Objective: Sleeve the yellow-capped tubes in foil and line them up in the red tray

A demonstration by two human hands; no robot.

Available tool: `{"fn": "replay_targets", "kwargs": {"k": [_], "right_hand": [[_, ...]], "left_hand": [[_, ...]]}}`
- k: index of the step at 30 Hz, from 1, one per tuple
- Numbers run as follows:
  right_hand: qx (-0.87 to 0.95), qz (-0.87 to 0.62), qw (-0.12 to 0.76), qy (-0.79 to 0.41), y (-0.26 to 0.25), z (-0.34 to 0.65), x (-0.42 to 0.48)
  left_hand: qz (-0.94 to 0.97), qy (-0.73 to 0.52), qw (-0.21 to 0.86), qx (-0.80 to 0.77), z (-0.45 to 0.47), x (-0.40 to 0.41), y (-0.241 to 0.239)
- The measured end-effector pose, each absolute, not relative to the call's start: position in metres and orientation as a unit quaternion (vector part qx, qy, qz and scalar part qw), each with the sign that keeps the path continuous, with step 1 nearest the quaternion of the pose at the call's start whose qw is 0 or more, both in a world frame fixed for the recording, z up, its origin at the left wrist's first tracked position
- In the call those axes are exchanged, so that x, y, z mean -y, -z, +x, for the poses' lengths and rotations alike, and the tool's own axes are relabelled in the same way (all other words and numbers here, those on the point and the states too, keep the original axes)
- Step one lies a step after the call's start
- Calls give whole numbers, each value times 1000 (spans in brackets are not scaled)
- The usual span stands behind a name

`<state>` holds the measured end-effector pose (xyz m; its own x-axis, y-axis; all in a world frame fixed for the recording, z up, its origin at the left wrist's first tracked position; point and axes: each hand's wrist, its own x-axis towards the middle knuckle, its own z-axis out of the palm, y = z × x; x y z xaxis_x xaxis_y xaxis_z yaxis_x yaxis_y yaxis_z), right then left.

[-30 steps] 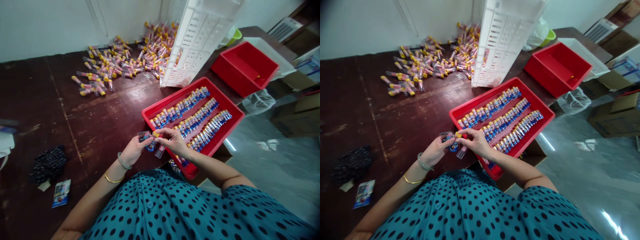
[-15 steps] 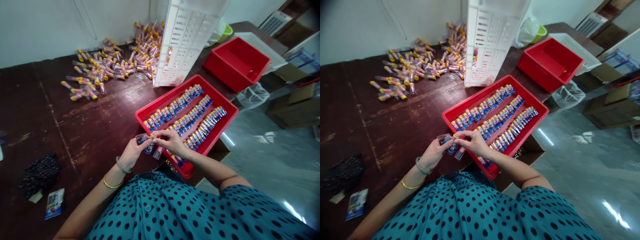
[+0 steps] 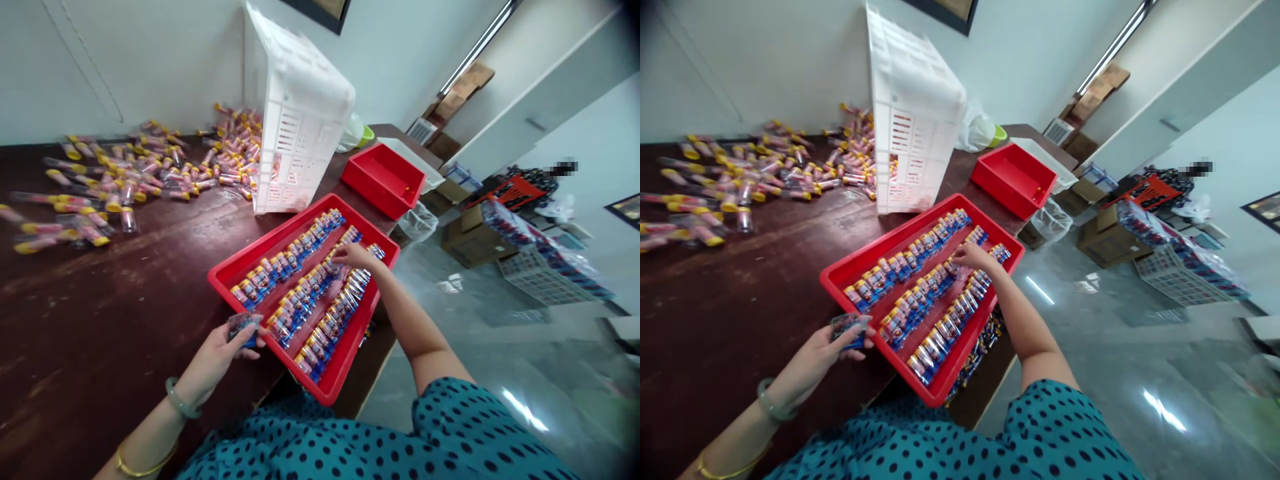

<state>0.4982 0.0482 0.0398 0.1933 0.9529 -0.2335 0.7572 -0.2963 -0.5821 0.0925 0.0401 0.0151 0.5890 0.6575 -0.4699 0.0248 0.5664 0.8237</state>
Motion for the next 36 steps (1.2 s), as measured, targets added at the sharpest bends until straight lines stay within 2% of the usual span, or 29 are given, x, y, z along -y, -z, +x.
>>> {"fn": "replay_targets", "kwargs": {"k": [3, 6, 8, 12, 15, 18, 22, 25, 28, 31, 36], "right_hand": [[574, -745, 183, -286, -33, 488, -60], [570, -741, 211, -285, -37, 461, -61], [592, -694, 235, -337, -42, 428, -57], [645, -508, 277, -498, -52, 343, -41], [641, -477, 302, -520, -56, 309, -37], [621, -492, 292, -535, -58, 313, -45], [574, -508, 258, -587, -61, 343, -55], [532, -492, 294, -623, -65, 361, -52], [508, -501, 358, -603, -68, 364, -45], [512, -492, 385, -589, -73, 357, -42], [576, -467, 336, -580, -85, 342, -45]], "left_hand": [[395, -202, 798, -408, 101, -36, -15], [371, -260, 780, -433, 112, -33, -16], [351, -314, 764, -442, 119, -32, -18], [337, -369, 748, -437, 129, -33, -20], [360, -346, 757, -421, 125, -34, -22], [395, -292, 766, -415, 115, -36, -22], [397, -282, 762, -426, 103, -42, -20], [382, -272, 777, -420, 98, -47, -17], [388, -262, 783, -410, 98, -49, -16], [392, -270, 779, -409, 101, -50, -17], [401, -276, 777, -400, 104, -47, -19]]}}
